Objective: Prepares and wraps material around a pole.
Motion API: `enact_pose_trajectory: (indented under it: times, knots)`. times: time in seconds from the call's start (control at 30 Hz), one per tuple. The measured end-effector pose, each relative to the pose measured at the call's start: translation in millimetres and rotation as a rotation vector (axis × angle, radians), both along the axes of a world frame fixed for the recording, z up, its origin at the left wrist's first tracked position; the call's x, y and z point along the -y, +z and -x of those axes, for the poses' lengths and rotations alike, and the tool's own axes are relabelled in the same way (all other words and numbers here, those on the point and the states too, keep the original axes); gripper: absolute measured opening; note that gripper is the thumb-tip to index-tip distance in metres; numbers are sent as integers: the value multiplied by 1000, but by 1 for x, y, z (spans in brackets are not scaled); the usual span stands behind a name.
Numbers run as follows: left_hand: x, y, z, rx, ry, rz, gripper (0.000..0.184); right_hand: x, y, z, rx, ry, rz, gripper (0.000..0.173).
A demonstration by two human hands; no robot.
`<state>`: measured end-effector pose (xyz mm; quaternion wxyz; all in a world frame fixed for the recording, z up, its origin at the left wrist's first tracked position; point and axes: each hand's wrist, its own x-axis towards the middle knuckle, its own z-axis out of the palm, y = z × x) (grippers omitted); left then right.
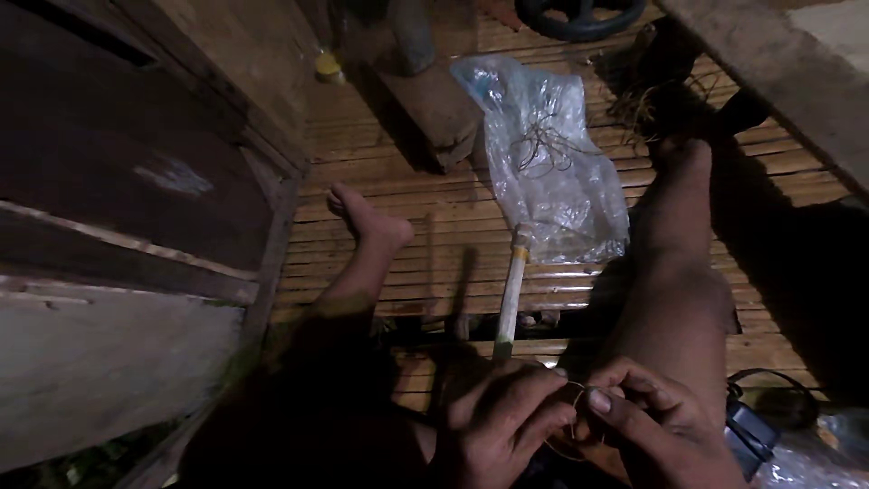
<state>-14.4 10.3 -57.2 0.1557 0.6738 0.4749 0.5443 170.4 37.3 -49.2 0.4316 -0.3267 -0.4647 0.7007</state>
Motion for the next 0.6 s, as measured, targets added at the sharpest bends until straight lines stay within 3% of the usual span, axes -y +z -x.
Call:
enact_pose_trajectory:
  times: [0.17, 0.33, 0.6]
  knots:
    - [1, 1, -2, -11, 5, -25, 14, 3, 4, 3, 75, -40, -78, 7]
    - [2, 3, -6, -1, -6, 27, 25, 7, 6, 4, 169, -101, -204, 7]
    - [3, 5, -12, 74, 57, 73, 14, 8, 4, 3, 294, -126, -355, 7]
